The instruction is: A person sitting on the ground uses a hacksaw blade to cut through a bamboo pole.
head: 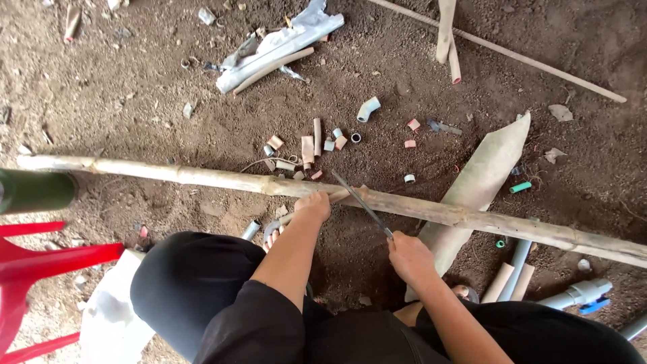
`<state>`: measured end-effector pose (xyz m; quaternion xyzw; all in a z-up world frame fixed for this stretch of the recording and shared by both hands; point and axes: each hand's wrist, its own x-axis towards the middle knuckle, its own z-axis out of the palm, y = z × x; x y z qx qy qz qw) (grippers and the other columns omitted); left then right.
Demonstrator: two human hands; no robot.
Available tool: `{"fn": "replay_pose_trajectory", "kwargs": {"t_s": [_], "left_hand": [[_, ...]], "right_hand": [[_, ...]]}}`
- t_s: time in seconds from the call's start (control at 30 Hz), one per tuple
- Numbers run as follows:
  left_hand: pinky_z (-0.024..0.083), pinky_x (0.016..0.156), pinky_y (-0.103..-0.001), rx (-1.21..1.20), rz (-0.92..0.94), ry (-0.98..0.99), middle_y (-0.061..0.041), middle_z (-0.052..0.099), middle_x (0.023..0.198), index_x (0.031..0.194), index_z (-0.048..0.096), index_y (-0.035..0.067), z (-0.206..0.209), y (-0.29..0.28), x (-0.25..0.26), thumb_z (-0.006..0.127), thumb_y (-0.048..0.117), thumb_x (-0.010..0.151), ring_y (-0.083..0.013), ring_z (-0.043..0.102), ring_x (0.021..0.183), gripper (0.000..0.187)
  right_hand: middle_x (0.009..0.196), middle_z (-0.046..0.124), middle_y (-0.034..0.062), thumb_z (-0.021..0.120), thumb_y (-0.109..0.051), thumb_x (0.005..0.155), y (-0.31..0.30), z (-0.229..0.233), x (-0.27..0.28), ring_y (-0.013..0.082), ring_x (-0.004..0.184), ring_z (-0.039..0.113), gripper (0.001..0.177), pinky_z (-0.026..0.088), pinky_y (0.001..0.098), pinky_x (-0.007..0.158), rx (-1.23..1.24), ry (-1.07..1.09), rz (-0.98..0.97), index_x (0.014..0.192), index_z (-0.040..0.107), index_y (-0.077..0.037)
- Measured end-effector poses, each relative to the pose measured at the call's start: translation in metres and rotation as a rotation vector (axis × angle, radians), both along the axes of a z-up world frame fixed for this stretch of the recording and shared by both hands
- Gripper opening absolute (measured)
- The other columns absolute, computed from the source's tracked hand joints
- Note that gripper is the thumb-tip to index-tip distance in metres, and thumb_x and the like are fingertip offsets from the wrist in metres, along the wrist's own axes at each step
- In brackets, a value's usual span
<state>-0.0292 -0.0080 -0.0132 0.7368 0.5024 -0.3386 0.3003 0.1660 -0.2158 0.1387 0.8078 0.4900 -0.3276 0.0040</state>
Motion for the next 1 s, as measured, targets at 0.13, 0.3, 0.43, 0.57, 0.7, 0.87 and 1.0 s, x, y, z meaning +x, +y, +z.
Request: {"fn": "replay_pose_trajectory", "kwargs": {"t_s": [0.13,0.3,0.43,0.57,0.7,0.87,1.0], "left_hand": [[0.05,0.105,-0.075,-0.046,-0.126,0.159,-0.02,0.053,0.159,0.159,0.045,0.006,0.202,-0.009,0.022,0.038,0.027,0.11,-0.0425,0.057,0.14,0.053],[0.05,0.103,-0.076,-0.041,-0.103,0.163,-0.022,0.055,0.155,0.156,0.047,0.003,0.017,0.003,0.02,0.041,0.023,0.111,-0.0458,0.057,0.139,0.05],[0.052,0.094,-0.079,-0.034,-0.054,0.135,-0.021,0.061,0.151,0.15,0.056,0.001,0.015,0.004,0.022,0.043,0.019,0.111,-0.0474,0.062,0.134,0.045],[0.054,0.098,-0.075,-0.023,-0.084,0.098,-0.024,0.065,0.145,0.147,0.058,0.0,0.061,0.002,0.024,0.046,0.016,0.111,-0.0478,0.064,0.133,0.041],[0.054,0.094,-0.075,0.025,-0.089,0.126,-0.023,0.068,0.139,0.14,0.065,0.0,0.069,0.003,0.027,0.049,0.019,0.109,-0.0479,0.067,0.128,0.039],[0.055,0.091,-0.076,0.06,-0.096,0.147,-0.022,0.072,0.135,0.137,0.068,0.0,0.062,0.003,0.024,0.052,0.017,0.108,-0.0465,0.069,0.124,0.037],[0.054,0.091,-0.076,0.066,-0.108,0.133,-0.023,0.07,0.137,0.139,0.067,-0.001,0.065,-0.002,0.031,0.053,0.014,0.108,-0.0478,0.069,0.124,0.037]], "right_hand": [[0.086,0.076,0.0204,0.051,-0.024,0.108,0.012,-0.006,-0.011,0.0326,0.088,0.079,0.032,0.063,0.0401,0.072,-0.011,0.079,0.02,0.092,0.071,-0.006],[0.086,0.076,0.0114,0.044,-0.037,0.11,0.053,-0.066,-0.02,0.03,0.089,0.079,0.04,0.064,0.0458,0.076,-0.093,0.064,-0.041,0.099,0.072,-0.011],[0.085,0.077,0.0144,0.04,-0.03,0.109,0.044,-0.018,-0.022,0.0337,0.09,0.079,0.043,0.063,0.0512,0.081,-0.067,0.051,-0.009,0.097,0.076,-0.009],[0.087,0.078,0.0145,0.042,-0.025,0.109,0.021,0.043,-0.011,0.0319,0.093,0.08,0.039,0.064,0.0459,0.08,-0.147,-0.019,0.07,0.097,0.075,-0.008],[0.101,0.081,0.0186,0.041,-0.025,0.108,0.051,0.012,-0.022,0.0345,0.103,0.077,0.043,0.061,0.0511,0.092,-0.142,0.086,-0.05,0.104,0.079,-0.005],[0.114,0.079,0.014,0.035,-0.028,0.105,0.087,-0.003,-0.025,0.0365,0.118,0.074,0.047,0.056,0.0586,0.1,-0.214,0.048,0.026,0.117,0.076,-0.008],[0.097,0.076,0.016,0.035,-0.041,0.113,0.051,0.047,-0.013,0.0366,0.103,0.075,0.048,0.058,0.0504,0.093,-0.09,0.065,-0.124,0.106,0.071,-0.01]]}}
